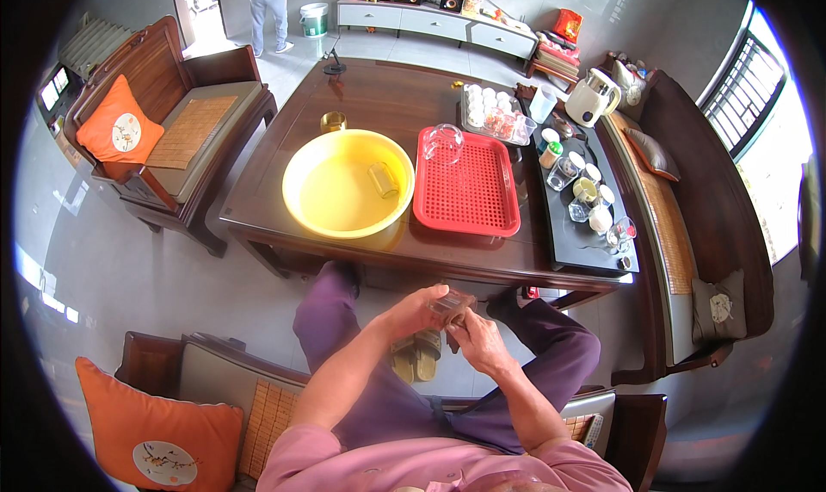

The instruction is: The person wipes a small glass cup with a cloth by hand and then dips their fingers into a bowl of water.

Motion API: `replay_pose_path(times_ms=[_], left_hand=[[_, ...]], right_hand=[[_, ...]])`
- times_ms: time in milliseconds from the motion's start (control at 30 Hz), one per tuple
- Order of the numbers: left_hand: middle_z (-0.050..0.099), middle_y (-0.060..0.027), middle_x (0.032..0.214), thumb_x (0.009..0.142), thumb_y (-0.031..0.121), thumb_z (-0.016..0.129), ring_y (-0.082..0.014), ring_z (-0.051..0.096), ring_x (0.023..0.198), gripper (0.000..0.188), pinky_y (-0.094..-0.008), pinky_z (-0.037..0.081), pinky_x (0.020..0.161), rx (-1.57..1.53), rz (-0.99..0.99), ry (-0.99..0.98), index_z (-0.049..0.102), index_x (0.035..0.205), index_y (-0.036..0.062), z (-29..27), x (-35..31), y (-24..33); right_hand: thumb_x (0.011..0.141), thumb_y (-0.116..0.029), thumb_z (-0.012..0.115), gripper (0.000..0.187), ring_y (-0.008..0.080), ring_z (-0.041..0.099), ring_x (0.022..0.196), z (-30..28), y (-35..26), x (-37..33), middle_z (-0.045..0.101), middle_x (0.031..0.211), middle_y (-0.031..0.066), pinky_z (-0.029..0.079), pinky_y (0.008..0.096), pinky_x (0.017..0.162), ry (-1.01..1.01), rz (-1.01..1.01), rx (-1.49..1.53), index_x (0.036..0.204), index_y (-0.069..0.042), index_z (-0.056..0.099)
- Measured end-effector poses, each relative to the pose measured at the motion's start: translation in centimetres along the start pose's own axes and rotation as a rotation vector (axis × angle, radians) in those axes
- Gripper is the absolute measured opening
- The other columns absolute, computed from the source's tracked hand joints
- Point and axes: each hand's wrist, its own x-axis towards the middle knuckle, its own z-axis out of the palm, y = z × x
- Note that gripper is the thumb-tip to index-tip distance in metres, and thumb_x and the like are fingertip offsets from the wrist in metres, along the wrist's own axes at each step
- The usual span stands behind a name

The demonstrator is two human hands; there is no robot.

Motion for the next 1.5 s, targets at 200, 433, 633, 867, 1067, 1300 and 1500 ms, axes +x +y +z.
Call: replay_pose_path(times_ms=[200,433,633,867,1067,1300,1500], left_hand=[[0.065,-0.0021,0.117,0.096,0.041,0.062,-0.0113,0.062,0.1,0.054,-0.0309,0.052,0.086,0.078,0.085,-0.05,0.055,0.134,0.0036,0.4,0.4,-0.1],[0.064,-0.0023,0.104,0.093,0.017,0.069,-0.0114,0.06,0.087,0.039,-0.0283,0.049,0.077,0.348,0.239,0.102,0.056,0.128,0.0031,1.7,0.2,0.0],[0.061,-0.0043,0.12,0.088,0.006,0.074,-0.0138,0.06,0.107,0.054,-0.0334,0.052,0.094,0.429,0.264,0.122,0.049,0.136,0.0031,1.2,0.8,-0.3],[0.063,-0.0054,0.114,0.101,0.036,0.056,-0.0131,0.063,0.089,0.046,-0.0298,0.053,0.079,0.357,0.1,0.106,0.05,0.134,0.0043,1.6,0.5,0.4],[0.068,-0.0068,0.087,0.104,0.048,0.046,-0.0127,0.063,0.075,0.049,-0.028,0.053,0.071,0.189,-0.003,0.105,0.058,0.124,0.0054,-0.2,1.1,-0.3],[0.064,0.0003,0.095,0.101,0.038,0.057,-0.0082,0.059,0.078,0.049,-0.0242,0.049,0.07,0.401,0.203,0.1,0.053,0.137,0.0037,0.6,0.8,-0.3],[0.057,0.0059,0.093,0.094,0.018,0.07,-0.0029,0.052,0.079,0.053,-0.0207,0.046,0.071,0.58,0.312,0.119,0.05,0.142,0.0051,1.9,0.6,-0.2]], right_hand=[[0.097,-0.018,0.055,0.019,0.0211,0.064,0.067,2.4,1.6,0.2,0.066,0.076,0.012,0.051,0.0348,0.064,0.371,-0.015,0.177,0.104,0.0,0.057],[0.102,-0.023,0.052,0.022,0.0052,0.053,0.061,1.7,2.4,1.1,0.061,0.075,-0.0001,0.043,0.0218,0.052,0.318,0.051,0.682,0.103,-0.002,0.06],[0.104,-0.031,0.05,0.032,0.0107,0.056,0.049,1.4,3.2,1.2,0.061,0.069,0.0036,0.044,0.0238,0.042,0.231,0.072,0.847,0.111,-0.001,0.057],[0.103,-0.029,0.051,0.03,0.0113,0.056,0.051,2.0,4.1,1.4,0.061,0.07,0.0033,0.045,0.0238,0.044,0.355,-0.02,0.805,0.109,-0.001,0.059],[0.102,-0.025,0.055,0.025,0.0055,0.051,0.076,2.1,4.6,1.0,0.06,0.086,-0.0026,0.045,0.0228,0.067,0.398,-0.026,0.618,0.11,-0.003,0.061],[0.102,-0.028,0.053,0.026,0.0043,0.051,0.064,1.5,3.7,1.1,0.059,0.077,-0.003,0.043,0.0216,0.055,0.407,0.015,0.669,0.106,-0.004,0.062],[0.102,-0.029,0.05,0.028,0.0042,0.05,0.05,0.2,3.3,1.1,0.058,0.068,-0.0017,0.039,0.019,0.041,0.361,0.122,0.703,0.105,-0.005,0.063]])
